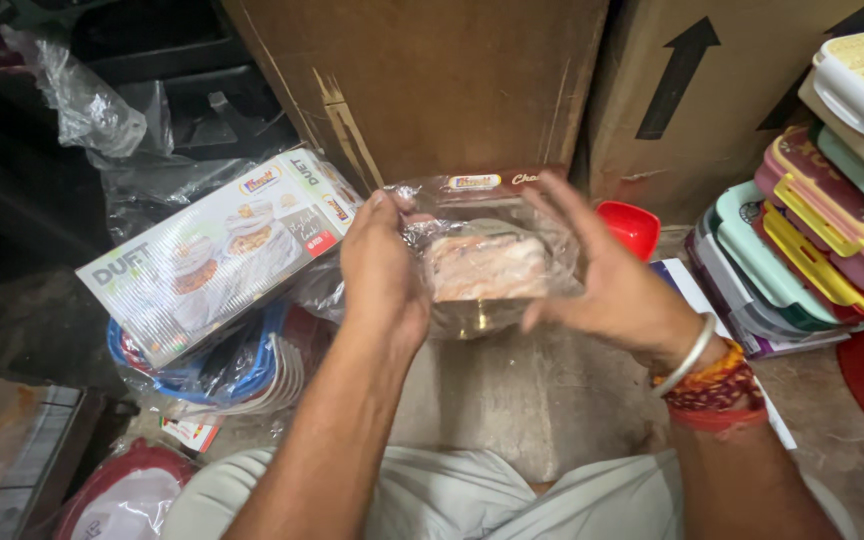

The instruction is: The person assembles a two-compartment food container by placing the lid on the base, then wraps it in a clear plastic bag and places it into a cardboard box. The person then closes the box and briefly handles a small red plastic bowl.

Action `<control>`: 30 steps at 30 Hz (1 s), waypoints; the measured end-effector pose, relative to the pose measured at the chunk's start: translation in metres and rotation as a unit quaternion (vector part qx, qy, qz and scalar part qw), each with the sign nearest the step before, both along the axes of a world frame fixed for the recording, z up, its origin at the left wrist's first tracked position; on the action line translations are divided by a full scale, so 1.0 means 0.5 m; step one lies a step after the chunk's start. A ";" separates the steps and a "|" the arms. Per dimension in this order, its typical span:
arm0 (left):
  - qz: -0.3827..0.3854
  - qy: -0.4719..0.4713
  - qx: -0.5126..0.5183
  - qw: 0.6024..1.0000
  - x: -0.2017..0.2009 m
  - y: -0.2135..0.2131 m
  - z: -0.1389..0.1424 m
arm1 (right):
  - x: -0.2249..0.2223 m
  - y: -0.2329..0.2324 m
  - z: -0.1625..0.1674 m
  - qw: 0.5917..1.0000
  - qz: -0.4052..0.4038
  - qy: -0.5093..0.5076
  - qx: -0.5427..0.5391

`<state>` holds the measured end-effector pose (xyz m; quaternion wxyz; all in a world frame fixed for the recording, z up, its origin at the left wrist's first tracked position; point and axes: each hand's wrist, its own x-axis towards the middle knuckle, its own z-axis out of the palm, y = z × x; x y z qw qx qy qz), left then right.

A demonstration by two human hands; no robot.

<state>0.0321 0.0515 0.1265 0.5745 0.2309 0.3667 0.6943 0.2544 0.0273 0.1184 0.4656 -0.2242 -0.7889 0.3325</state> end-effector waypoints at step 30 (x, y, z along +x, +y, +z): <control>-0.027 0.257 0.061 0.964 0.040 -0.007 -0.179 | -0.048 0.037 -0.122 0.955 -0.264 -0.005 -0.135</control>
